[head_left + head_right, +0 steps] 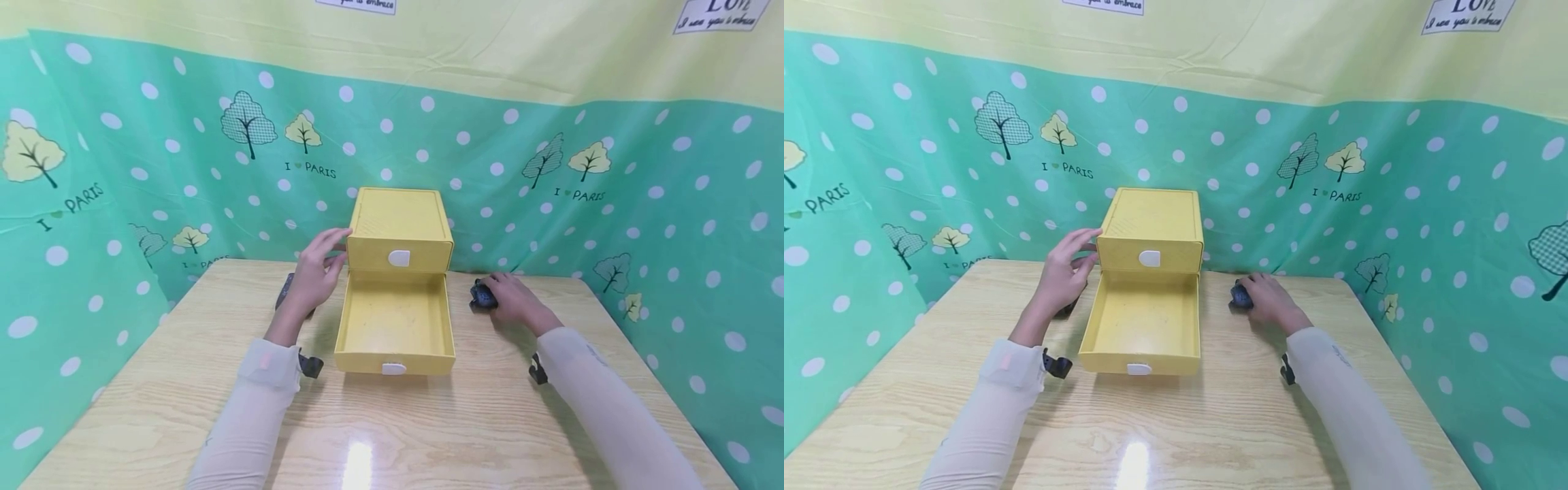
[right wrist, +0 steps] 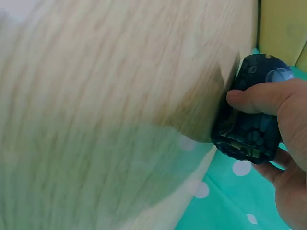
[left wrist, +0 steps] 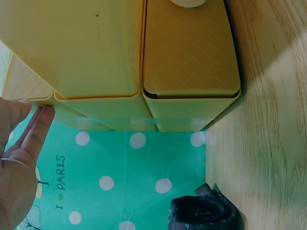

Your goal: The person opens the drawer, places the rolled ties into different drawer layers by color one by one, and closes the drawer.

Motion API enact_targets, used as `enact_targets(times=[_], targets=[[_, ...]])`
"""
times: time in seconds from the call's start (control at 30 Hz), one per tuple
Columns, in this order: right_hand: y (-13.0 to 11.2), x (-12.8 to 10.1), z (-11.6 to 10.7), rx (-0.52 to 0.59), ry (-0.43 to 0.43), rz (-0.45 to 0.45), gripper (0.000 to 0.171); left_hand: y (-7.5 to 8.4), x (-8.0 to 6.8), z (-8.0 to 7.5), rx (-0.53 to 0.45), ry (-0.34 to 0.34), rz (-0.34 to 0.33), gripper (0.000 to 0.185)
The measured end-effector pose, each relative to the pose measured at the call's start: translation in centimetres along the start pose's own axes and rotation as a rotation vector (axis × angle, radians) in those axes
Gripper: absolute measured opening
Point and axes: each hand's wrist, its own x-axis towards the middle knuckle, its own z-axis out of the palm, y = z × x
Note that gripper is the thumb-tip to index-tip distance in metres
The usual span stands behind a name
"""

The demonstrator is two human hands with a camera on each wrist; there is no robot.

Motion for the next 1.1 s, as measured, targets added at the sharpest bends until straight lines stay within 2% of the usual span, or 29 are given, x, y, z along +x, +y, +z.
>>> enact_targets(times=[0.43, 0.8, 1.1], targets=[[0.4, 0.9, 0.4, -0.014, 0.015, -0.004, 0.063, -0.1, -0.1, 0.0, 0.002, 0.004, 0.005, 0.051], [0.6, 1.3, 0.7, -0.055, 0.052, 0.034, 0.058, -0.1, -0.1, -0.1, 0.003, -0.001, 0.008, 0.050], [0.5, 0.9, -0.6, -0.128, 0.120, 0.008, 0.059, -0.1, -0.2, -0.1, 0.002, -0.003, 0.013, 0.050]])
